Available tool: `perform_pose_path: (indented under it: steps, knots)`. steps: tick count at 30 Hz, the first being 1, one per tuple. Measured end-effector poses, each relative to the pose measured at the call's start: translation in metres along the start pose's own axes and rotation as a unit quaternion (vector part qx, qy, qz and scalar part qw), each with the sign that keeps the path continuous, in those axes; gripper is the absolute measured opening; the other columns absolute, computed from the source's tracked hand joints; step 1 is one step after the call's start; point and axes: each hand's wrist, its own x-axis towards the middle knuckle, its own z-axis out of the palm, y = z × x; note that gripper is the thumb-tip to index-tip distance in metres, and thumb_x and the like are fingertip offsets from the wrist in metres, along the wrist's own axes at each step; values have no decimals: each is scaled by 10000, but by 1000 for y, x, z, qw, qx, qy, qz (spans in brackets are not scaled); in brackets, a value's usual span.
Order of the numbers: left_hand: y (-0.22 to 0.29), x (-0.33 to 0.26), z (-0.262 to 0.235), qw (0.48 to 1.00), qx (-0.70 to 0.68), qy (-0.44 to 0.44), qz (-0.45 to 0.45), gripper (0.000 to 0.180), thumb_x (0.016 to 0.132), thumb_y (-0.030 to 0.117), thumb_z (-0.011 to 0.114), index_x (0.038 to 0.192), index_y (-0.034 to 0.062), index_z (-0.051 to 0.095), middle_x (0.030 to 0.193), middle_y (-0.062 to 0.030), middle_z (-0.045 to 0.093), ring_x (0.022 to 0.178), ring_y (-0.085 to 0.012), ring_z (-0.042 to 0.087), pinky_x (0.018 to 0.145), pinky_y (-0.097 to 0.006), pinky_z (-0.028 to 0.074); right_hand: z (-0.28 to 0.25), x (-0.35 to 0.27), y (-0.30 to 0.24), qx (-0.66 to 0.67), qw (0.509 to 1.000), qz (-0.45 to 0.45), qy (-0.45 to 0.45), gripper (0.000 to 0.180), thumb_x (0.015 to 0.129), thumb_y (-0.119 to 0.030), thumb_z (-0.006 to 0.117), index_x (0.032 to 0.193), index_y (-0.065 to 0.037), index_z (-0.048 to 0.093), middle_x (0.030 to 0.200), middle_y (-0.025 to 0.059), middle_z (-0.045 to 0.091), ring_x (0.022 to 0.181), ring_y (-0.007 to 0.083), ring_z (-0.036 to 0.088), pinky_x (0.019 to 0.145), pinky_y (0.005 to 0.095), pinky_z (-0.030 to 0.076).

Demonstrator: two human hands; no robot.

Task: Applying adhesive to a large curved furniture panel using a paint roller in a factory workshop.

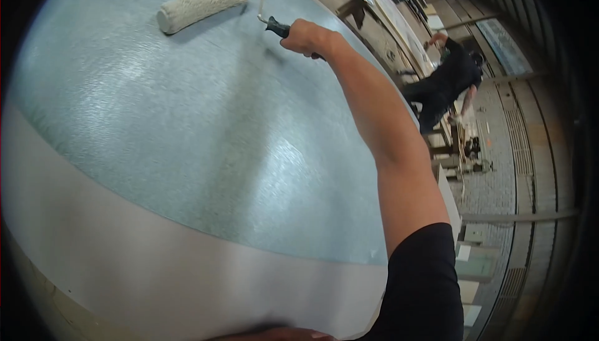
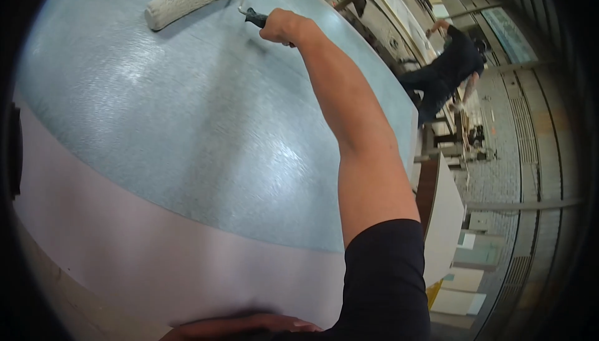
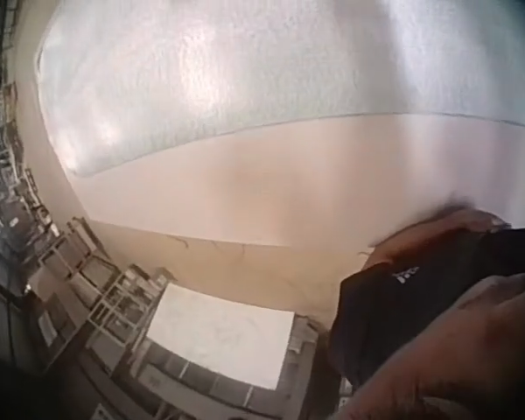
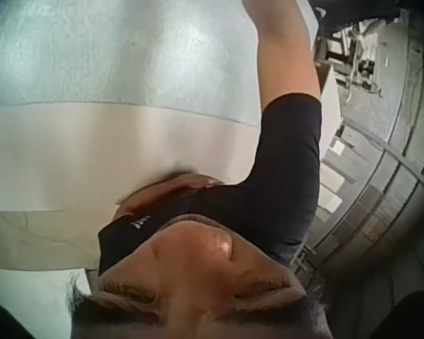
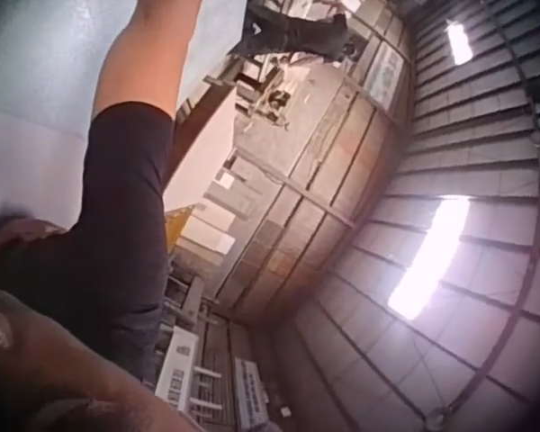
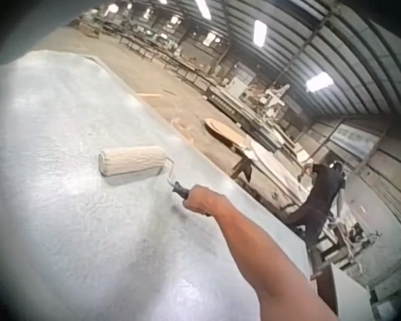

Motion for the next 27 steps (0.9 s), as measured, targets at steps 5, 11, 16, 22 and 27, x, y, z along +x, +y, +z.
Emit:
perform_pose_path:
  steps: [5, 11, 16, 22, 27]
  knots:
    - [-41, -2, -9, 989, 137, -61, 1, 707, 990, 492, 525, 1539, 81, 353, 1511, -88, 401, 1375, -220, 359, 1150, -400, 278, 43, -70, 156, -44, 998, 13, -42, 380, 798, -307, 632, 836, 61, 717, 808, 246, 713, 712, 345, 714, 670, 440, 572]
    - [-68, 59, -40, 932, 331, -140, 47, 767, 986, 628, 435, 1572, 149, 312, 1606, -156, 306, 1456, -300, 316, 1182, -457, 247, 139, -261, 413, -92, 989, 71, -90, 408, 786, -342, 662, 845, 61, 688, 827, 285, 683, 807, 414, 695, 720, 494, 535]
    - [13, 101, 11, 927, 359, -78, -71, 764, 998, 581, 482, 1567, 102, 308, 1614, -153, 313, 1456, -289, 333, 1168, -443, 277, 182, -497, 550, -39, 958, 251, -131, 505, 755, -386, 715, 964, 73, 694, 992, 314, 686, 981, 440, 676, 839, 469, 543]
    - [-100, 104, -24, 980, -121, 66, -143, 566, 1018, 294, 586, 1486, 17, 426, 1563, -102, 405, 1443, -247, 344, 1177, -405, 269, 179, -500, 548, 24, 954, 239, -178, 544, 777, -388, 684, 1078, 66, 688, 1044, 320, 684, 1039, 415, 677, 879, 461, 539]
    - [-1, 108, 14, 860, -434, 93, -252, 540, 1045, 336, 477, 1484, 26, 425, 1541, -129, 429, 1447, -247, 340, 1187, -400, 258, 144, -297, 465, 53, 967, 218, -117, 445, 841, -361, 627, 732, 69, 666, 620, 178, 628, 519, 276, 615, 501, 448, 480]
